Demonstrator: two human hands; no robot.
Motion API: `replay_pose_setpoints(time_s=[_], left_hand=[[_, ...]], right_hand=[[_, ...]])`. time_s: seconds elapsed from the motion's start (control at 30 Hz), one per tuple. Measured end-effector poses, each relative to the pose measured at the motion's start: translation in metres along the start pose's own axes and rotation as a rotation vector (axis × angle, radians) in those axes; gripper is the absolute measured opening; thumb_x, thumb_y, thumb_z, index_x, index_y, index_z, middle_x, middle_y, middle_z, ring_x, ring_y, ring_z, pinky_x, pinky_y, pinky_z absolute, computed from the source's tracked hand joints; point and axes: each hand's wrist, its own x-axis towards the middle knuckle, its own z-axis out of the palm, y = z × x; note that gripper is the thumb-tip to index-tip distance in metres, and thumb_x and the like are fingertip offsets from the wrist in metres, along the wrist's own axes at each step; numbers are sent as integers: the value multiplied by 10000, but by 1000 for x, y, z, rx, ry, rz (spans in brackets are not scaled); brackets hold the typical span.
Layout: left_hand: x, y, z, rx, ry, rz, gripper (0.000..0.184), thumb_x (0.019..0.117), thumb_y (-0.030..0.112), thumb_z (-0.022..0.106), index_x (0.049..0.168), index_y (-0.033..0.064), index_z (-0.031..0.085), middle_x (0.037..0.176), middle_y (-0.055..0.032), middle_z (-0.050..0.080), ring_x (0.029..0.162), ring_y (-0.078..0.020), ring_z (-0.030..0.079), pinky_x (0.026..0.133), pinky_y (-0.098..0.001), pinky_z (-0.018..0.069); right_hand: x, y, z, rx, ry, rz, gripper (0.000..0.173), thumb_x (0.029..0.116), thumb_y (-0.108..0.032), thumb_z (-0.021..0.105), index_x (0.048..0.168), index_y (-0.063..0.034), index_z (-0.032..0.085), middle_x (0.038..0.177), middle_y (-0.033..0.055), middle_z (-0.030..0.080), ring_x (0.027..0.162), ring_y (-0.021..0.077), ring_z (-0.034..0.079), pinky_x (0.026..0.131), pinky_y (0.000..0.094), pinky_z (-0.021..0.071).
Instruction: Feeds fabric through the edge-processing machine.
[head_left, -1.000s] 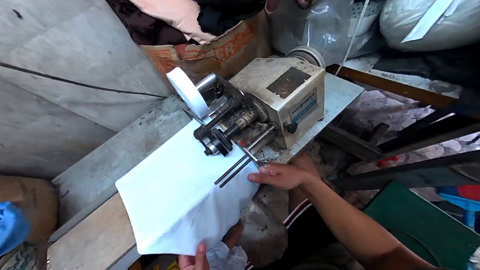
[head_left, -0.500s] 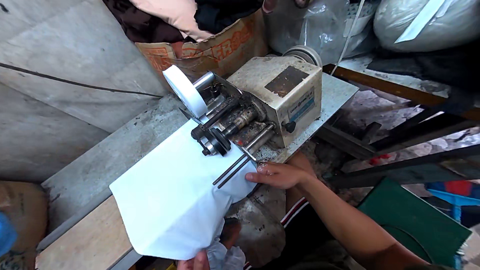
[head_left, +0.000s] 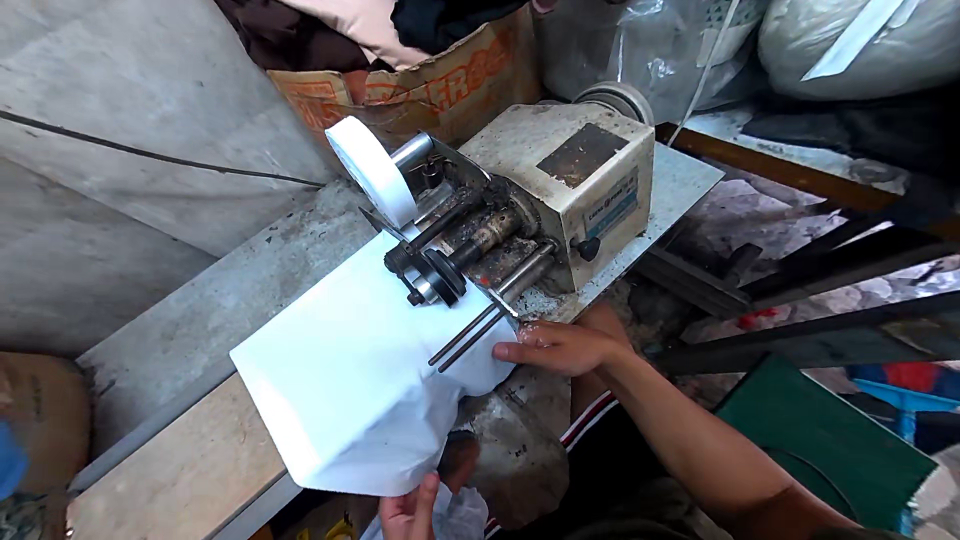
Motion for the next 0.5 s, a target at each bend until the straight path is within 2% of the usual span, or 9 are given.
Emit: replay_pose_setpoints(time_s=[0.1,0.2,0.3,0.4,0.5], left_hand=[[-1,1,1,16,-14,-15,281,891,229,788,1166,257,734,1102,72,766,1043,-51,708,962,-275,571],[1,4,-1,126,9,-30,295,878,209,804,1154,215,701,1096,73,762,1043,-63,707,954,-282,580],[0,7,-2,123,-8,-29,282,868,225,814,1139,239,739,1082,72,771,1023,-58,716,942,-271,583],[-1,6,-10,220,-19,-34,333,870,212,813,1176,190,682,1118,67,752,1066,-79,700,979,-298,571],[-2,6,-10,150,-20,-26,287,875,238,807,1150,254,726,1084,80,767,1013,-58,716,930,-269,586]], right_hand=[[0,-3,0,-11,3,5,393,1104,-339,436,1084,-23,669,974,-29,688,952,-59,615,891,201,511],[-1,-2,0,-6,3,-4,385,1106,-334,431,1078,-28,663,974,-31,686,953,-55,618,891,205,513],[1,-1,0,8,4,1,387,1106,-338,431,1077,-32,665,987,-33,691,969,-53,621,900,210,515],[0,-1,1,5,2,13,392,1105,-343,431,1081,-28,662,990,-26,688,969,-48,619,900,215,512],[0,-1,1,2,4,6,390,1105,-341,434,1089,-30,670,999,-26,695,979,-47,624,908,216,515]])
